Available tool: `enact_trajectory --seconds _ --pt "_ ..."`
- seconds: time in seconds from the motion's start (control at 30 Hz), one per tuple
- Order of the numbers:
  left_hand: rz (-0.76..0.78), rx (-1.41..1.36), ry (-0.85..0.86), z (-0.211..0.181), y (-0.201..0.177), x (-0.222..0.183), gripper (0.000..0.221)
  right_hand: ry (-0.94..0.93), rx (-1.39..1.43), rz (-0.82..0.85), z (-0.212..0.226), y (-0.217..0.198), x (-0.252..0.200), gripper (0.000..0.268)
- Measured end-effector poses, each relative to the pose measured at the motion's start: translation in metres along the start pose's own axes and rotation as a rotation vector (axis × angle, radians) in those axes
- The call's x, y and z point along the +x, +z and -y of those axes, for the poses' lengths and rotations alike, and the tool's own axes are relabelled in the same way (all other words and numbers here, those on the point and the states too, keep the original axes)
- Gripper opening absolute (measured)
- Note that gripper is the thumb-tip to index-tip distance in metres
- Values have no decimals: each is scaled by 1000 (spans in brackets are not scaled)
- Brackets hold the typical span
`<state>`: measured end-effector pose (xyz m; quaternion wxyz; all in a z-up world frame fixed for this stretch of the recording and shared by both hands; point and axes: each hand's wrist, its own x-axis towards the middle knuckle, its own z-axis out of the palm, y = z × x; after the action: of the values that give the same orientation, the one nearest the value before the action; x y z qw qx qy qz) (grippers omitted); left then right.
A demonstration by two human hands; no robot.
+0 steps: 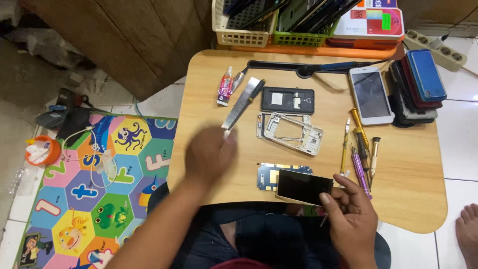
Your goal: Using a thin prying tool to carefully remove the LCD panel from a mobile phone chassis.
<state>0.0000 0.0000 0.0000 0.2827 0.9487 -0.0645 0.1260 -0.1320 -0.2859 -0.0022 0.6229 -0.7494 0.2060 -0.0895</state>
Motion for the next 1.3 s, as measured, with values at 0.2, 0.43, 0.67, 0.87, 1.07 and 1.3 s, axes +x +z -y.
enact_trajectory --seconds 0.2,0.43,0.67,0.87,1.07,1.3 --pt "317 207 -375 19 -2 135 63 -34 12 -5 -1 1 -4 48" --pt "294 120 -425 17 8 147 29 -8 -7 -11 -11 -13 -4 46" --pt "114 -1 -218 39 -5 122 31 -13 17 -41 -5 -13 2 47" --pt "88 -341 -257 5 -15 40 24 -23 -38 13 -5 -14 13 46" --pt "275 -590 -194 -39 -24 -42 30 -30 -82 97 -1 -11 20 44" --pt "374 -1215 -491 -24 -9 -51 21 55 208 82 -5 -13 24 41"
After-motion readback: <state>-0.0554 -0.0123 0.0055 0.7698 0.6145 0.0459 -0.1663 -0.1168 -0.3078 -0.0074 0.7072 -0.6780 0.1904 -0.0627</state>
